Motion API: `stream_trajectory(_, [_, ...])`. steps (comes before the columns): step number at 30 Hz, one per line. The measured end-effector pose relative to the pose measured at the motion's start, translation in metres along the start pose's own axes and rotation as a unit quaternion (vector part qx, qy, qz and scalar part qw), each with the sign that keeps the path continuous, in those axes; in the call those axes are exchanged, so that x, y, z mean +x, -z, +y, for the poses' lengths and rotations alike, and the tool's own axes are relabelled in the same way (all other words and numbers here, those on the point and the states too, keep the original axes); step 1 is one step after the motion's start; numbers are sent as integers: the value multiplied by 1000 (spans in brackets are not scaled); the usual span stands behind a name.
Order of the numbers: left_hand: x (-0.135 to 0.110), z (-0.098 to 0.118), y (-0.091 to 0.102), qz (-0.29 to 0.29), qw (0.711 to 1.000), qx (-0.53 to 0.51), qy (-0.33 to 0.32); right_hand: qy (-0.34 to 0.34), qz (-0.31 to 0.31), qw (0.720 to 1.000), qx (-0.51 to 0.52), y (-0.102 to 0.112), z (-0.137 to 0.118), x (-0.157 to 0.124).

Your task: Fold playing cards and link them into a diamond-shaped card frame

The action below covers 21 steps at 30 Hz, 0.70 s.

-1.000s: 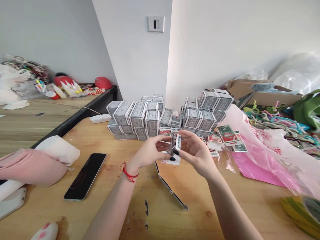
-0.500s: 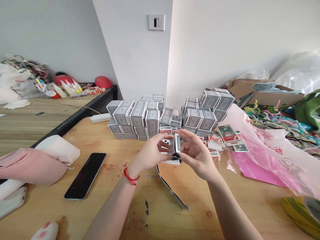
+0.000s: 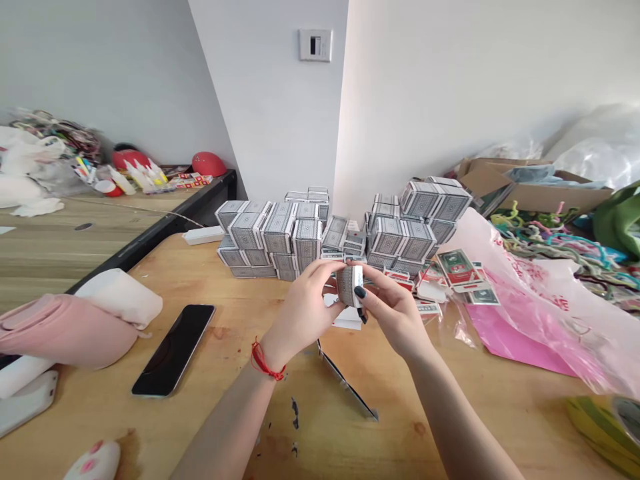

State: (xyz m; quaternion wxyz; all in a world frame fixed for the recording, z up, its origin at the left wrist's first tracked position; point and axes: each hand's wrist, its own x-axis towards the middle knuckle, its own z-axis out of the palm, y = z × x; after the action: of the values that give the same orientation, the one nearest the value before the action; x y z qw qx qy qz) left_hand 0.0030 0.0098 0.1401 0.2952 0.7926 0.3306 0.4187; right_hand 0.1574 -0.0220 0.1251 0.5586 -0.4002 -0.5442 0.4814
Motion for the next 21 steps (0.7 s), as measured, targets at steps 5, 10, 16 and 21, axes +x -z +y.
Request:
stream_trajectory(5, [-1,-1,-2,13,999,28,-9,-16,3,1000,22,0,1,0])
stream_trajectory(10, [0,-1,-1,21,999,44,-20,-14,5,1000,16,1,0,1])
stream_trajectory(16, [-1,-1,-4,47,994,96,-32,2,7,998,-67,2,-6,1])
stream_trajectory(21, [-1,-2,-5,42,992,114,-38,-1,19,993,-117,4,-7,0])
